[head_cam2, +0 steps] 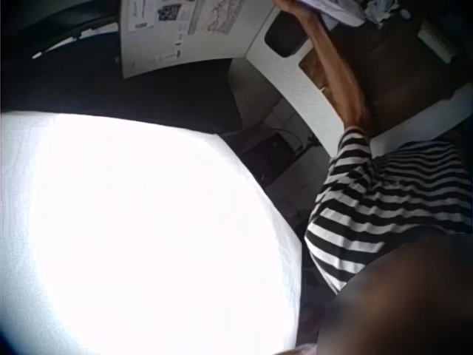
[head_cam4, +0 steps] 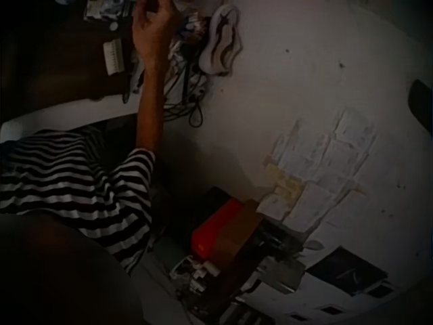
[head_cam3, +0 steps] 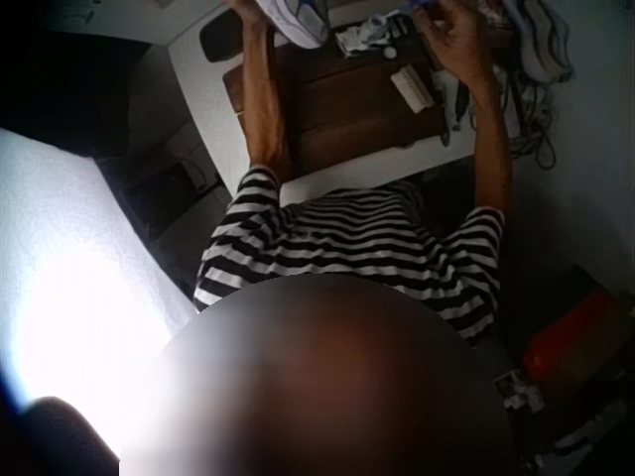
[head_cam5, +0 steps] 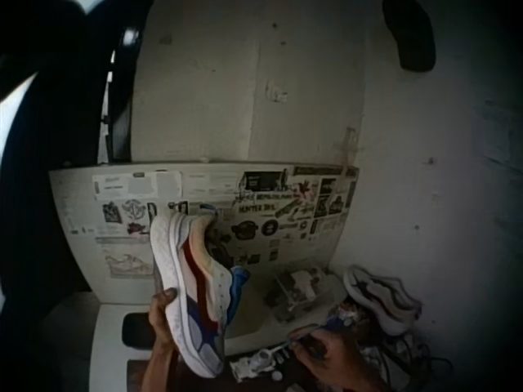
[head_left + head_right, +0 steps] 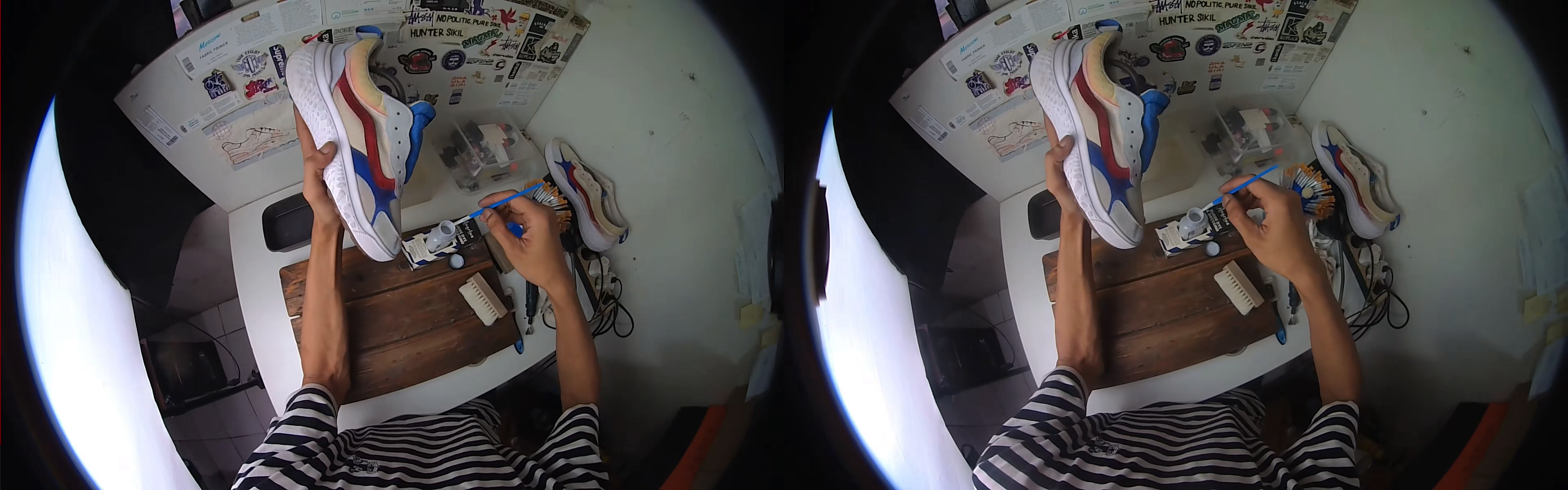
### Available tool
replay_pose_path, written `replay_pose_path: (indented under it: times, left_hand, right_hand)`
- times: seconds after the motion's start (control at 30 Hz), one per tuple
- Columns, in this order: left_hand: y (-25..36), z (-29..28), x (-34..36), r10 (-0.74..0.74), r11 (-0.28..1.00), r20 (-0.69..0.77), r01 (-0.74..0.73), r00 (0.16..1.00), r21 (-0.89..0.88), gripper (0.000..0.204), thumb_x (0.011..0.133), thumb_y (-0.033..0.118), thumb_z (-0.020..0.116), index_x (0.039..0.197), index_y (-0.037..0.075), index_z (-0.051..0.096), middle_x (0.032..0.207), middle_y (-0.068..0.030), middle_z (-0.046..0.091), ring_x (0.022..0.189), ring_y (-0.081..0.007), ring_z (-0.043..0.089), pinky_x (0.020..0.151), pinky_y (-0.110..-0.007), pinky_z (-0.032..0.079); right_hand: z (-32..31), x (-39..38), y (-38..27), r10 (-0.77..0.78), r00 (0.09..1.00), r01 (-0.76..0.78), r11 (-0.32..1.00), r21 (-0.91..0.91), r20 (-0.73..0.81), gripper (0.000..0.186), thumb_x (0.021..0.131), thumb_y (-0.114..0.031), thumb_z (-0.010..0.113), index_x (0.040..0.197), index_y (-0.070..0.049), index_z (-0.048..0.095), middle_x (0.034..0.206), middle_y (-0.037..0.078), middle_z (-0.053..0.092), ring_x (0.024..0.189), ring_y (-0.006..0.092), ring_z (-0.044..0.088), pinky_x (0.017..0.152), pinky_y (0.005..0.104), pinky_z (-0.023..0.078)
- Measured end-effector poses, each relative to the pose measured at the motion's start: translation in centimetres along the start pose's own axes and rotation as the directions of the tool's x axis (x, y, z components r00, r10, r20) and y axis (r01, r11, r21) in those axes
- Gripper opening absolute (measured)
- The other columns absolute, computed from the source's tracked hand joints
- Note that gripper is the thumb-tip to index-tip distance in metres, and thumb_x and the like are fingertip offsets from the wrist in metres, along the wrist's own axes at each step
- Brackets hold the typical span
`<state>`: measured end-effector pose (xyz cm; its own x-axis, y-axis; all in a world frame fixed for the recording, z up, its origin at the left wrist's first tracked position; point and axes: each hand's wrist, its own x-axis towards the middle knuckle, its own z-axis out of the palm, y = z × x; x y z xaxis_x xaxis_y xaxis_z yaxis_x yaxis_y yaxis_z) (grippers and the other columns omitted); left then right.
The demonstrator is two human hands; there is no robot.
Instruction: Painting the white midsole of a colorful sneaker with a small brush and white paint.
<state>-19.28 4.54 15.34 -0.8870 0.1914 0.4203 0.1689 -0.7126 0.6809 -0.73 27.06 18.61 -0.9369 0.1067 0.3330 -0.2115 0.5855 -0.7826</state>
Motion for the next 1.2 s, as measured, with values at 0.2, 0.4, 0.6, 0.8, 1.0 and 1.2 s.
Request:
replay_pose_path:
  times: [0.2, 0.4, 0.6, 0.8, 1.0, 1.2]
  left_hand:
    - [-1.0, 0.2, 0.5, 0.08, 0.996, -0.014, -0.08, 0.997, -0.047, 0.09, 0.082, 0.028, 0.049, 0.164, 0.01, 0.015, 0.158, -0.0184, 0.036, 0.141, -0.0311, 0.042, 0.119, -0.041, 0.032]
    - [-1.9, -0.2, 0.9, 0.062, 0.998, 0.034, -0.062, 0.997, -0.005, 0.099, 0.078, 0.025, 0.05, 0.166, 0.008, 0.006, 0.164, -0.0218, 0.028, 0.148, -0.0333, 0.036, 0.123, -0.041, 0.029]
    - [-2.6, -0.4, 1.0, 0.014, 0.996, 0.048, -0.01, 0.999, -0.087, 0.099, 0.078, 0.025, 0.051, 0.166, 0.009, 0.007, 0.163, -0.0215, 0.029, 0.147, -0.0336, 0.037, 0.122, -0.042, 0.03]
    - [-2.9, -0.3, 1.4, 0.001, 0.998, 0.009, 0.0, 1.0, -0.056, 0.098, 0.079, 0.027, 0.05, 0.166, 0.01, 0.009, 0.163, -0.0193, 0.031, 0.145, -0.0315, 0.04, 0.121, -0.041, 0.033]
    - [-2.5, -0.5, 1.7, -0.057, 0.988, -0.001, 0.057, 0.998, -0.144, 0.094, 0.082, 0.028, 0.05, 0.166, 0.012, 0.011, 0.158, -0.0191, 0.037, 0.139, -0.0298, 0.047, 0.117, -0.04, 0.037]
    - [-2.0, 0.1, 1.7, -0.086, 0.982, 0.028, 0.09, 0.996, -0.169, 0.09, 0.083, 0.025, 0.05, 0.165, 0.012, 0.014, 0.153, -0.0201, 0.043, 0.133, -0.0306, 0.053, 0.112, -0.041, 0.044]
  right_hand:
    - [1.3, 1.1, 1.5, 0.005, 0.999, -0.002, 0.998, -0.07, 0.038, 0.012, 0.095, -0.003, 0.07, 0.104, 0.004, 0.069, 0.087, 0.009, 0.074, 0.081, 0.0107, 0.071, 0.072, 0.027, 0.055]
    - [2.5, 1.8, 1.3, 0.0, 0.998, 0.008, 0.989, -0.145, 0.061, 0.01, 0.094, -0.005, 0.071, 0.101, 0.003, 0.069, 0.084, 0.011, 0.074, 0.076, 0.0149, 0.071, 0.07, 0.0297, 0.056]
    - [2.7, 1.9, 1.5, 0.016, 0.997, -0.009, 0.996, -0.087, 0.076, 0.009, 0.093, -0.004, 0.071, 0.099, 0.002, 0.069, 0.082, 0.01, 0.073, 0.074, 0.0151, 0.071, 0.069, 0.0293, 0.055]
    - [1.6, 1.3, 1.5, -0.037, 0.997, 0.033, 0.998, -0.057, -0.069, 0.009, 0.094, -0.003, 0.07, 0.099, 0.004, 0.067, 0.083, 0.011, 0.073, 0.076, 0.0161, 0.073, 0.07, 0.0301, 0.057]
    - [1.7, 1.2, 2.7, 0.04, 0.999, -0.039, 0.998, 0.04, -0.029, 0.01, 0.095, -0.003, 0.069, 0.1, 0.005, 0.066, 0.084, 0.01, 0.073, 0.08, 0.0143, 0.073, 0.074, 0.0287, 0.058]
    - [1.0, 1.1, 1.8, 0.068, 0.993, -0.054, 0.988, 0.146, -0.093, 0.01, 0.097, -0.002, 0.068, 0.101, 0.006, 0.065, 0.088, 0.01, 0.073, 0.079, 0.0124, 0.071, 0.074, 0.0275, 0.058]
